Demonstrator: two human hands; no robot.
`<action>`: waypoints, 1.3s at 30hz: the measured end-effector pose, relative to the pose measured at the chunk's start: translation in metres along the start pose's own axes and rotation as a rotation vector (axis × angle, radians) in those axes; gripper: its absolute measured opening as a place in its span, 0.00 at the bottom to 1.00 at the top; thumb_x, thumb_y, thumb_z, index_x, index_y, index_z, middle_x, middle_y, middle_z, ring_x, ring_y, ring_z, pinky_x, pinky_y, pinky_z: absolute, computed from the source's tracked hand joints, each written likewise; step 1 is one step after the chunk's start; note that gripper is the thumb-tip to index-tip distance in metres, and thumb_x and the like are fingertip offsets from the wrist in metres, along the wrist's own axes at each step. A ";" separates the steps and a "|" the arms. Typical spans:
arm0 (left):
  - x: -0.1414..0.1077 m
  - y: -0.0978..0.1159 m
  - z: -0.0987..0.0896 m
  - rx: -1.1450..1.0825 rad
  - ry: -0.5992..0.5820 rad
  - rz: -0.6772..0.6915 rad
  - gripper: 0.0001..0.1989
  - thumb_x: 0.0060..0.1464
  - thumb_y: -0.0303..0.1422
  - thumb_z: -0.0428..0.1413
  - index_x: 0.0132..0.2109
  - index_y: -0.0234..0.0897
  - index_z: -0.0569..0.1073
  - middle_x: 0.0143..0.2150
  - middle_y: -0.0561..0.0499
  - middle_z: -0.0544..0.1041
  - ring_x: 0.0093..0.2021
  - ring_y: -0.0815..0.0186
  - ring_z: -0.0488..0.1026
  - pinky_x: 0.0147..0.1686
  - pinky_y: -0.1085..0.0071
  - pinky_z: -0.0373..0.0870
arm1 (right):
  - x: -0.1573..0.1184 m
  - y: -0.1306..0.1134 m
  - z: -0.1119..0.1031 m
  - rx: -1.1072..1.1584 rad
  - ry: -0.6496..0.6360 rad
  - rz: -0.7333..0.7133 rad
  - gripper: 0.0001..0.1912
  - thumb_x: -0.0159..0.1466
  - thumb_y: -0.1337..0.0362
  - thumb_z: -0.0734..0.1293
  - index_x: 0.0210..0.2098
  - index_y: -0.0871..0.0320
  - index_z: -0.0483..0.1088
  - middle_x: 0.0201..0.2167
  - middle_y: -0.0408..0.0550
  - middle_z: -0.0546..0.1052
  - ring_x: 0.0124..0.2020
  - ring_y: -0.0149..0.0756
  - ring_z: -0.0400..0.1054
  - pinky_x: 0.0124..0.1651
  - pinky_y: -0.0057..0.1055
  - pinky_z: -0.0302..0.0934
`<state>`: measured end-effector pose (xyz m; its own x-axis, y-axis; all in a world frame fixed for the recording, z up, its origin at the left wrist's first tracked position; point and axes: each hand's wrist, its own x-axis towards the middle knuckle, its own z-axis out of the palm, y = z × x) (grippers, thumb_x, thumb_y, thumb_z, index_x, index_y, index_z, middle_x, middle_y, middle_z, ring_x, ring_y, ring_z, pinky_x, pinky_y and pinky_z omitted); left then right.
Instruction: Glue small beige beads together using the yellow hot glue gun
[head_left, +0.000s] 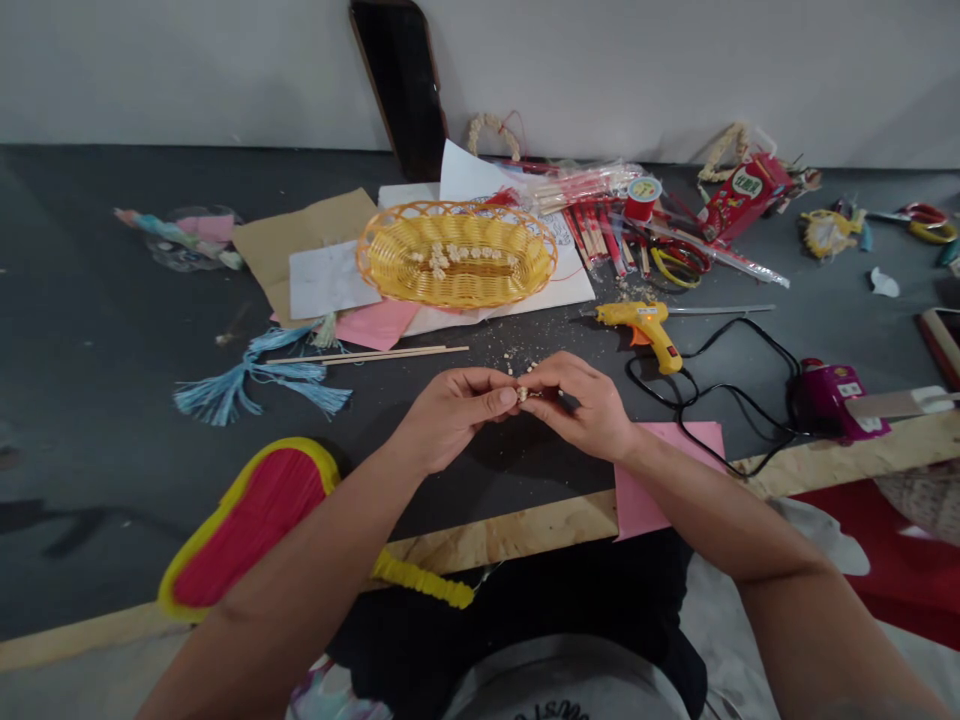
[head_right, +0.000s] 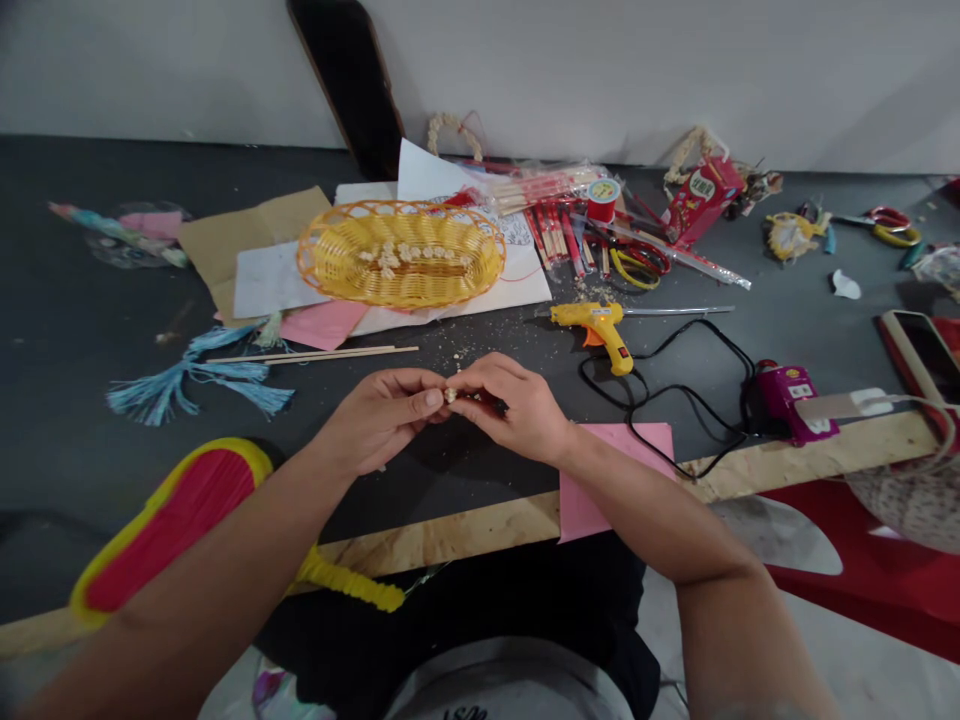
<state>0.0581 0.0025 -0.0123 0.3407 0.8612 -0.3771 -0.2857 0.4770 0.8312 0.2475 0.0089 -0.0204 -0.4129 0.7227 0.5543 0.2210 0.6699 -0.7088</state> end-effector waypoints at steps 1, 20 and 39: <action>0.000 0.000 0.000 0.003 -0.001 0.001 0.14 0.37 0.38 0.73 0.28 0.33 0.81 0.25 0.50 0.77 0.26 0.72 0.68 0.28 0.75 0.63 | 0.000 0.000 0.000 -0.006 -0.001 -0.002 0.06 0.66 0.65 0.68 0.43 0.55 0.73 0.35 0.48 0.78 0.37 0.34 0.72 0.40 0.32 0.70; 0.009 0.012 -0.008 -0.199 0.175 0.205 0.13 0.35 0.33 0.73 0.25 0.32 0.78 0.20 0.54 0.70 0.22 0.76 0.60 0.24 0.77 0.62 | 0.016 0.008 -0.020 0.223 0.351 0.427 0.18 0.69 0.48 0.62 0.37 0.57 0.67 0.23 0.38 0.69 0.20 0.23 0.63 0.24 0.23 0.59; 0.008 0.005 -0.006 -0.193 0.077 0.178 0.14 0.33 0.34 0.74 0.24 0.32 0.78 0.21 0.53 0.72 0.21 0.77 0.62 0.23 0.77 0.61 | -0.008 0.060 -0.137 -0.582 -0.207 0.907 0.17 0.60 0.50 0.67 0.30 0.60 0.74 0.23 0.44 0.72 0.24 0.30 0.62 0.27 0.27 0.49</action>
<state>0.0536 0.0127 -0.0134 0.2033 0.9417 -0.2681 -0.5029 0.3353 0.7967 0.3845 0.0666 -0.0074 -0.0146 0.9815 -0.1910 0.8783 -0.0787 -0.4716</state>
